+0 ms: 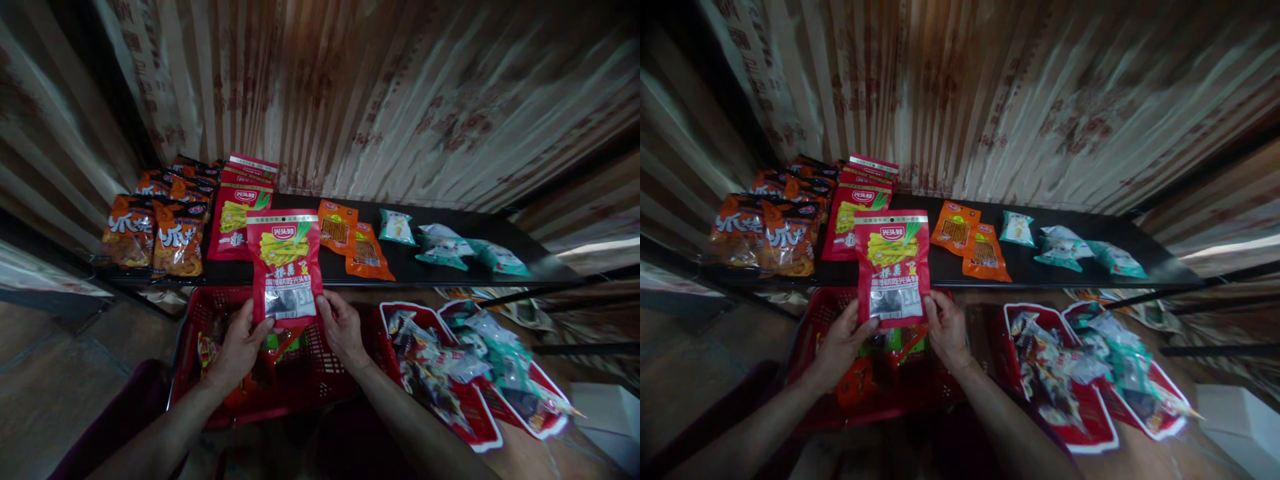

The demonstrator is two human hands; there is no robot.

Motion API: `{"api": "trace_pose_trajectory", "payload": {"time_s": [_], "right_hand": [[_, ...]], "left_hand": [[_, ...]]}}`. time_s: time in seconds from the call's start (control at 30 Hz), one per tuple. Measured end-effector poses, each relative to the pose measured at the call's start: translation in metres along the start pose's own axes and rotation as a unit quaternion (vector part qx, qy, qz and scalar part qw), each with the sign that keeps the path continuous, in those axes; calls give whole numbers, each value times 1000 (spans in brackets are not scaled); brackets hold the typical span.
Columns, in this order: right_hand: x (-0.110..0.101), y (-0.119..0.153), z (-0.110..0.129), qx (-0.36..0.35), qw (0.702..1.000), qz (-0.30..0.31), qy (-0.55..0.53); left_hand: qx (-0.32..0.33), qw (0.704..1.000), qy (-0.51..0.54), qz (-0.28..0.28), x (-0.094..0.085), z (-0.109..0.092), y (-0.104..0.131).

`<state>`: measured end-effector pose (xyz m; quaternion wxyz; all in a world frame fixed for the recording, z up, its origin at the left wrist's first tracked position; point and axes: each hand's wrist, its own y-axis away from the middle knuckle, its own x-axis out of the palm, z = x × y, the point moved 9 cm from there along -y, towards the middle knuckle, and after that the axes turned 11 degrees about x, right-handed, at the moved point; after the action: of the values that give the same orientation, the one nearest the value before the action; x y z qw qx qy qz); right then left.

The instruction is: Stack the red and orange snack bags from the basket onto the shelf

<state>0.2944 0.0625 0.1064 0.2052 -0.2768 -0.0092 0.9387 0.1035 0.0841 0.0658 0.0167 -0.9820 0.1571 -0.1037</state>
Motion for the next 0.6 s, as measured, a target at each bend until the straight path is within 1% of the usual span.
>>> {"api": "trace_pose_trajectory", "payload": {"time_s": [0.1,0.2,0.3,0.37,0.4,0.43,0.5,0.53,0.6], "right_hand": [[-2,1,4,-3,1000,0,-7],[-2,1,3,3,1000,6,-24],[-8,0,-2,12,998,-23,-57],[-12,2,-2,10,997,-47,-68],[-12,3,1,1,997,-48,-67],[-11,5,6,-12,997,-39,-64],[-3,11,18,-37,997,10,-69],[4,15,23,-40,995,46,-79],[17,24,31,-29,985,120,-119]], "left_hand": [[13,1000,-21,-13,1,-2,2],[40,996,-79,-26,0,-10,6],[67,985,-153,-41,-3,-19,10],[88,972,-212,-56,-6,-26,11],[100,964,-239,-63,-7,-30,12],[115,955,-265,-68,-7,-34,12],[162,933,-314,-66,-4,-42,13],[196,918,-340,-61,-2,-48,14],[282,872,-396,-50,7,-60,18]]}}
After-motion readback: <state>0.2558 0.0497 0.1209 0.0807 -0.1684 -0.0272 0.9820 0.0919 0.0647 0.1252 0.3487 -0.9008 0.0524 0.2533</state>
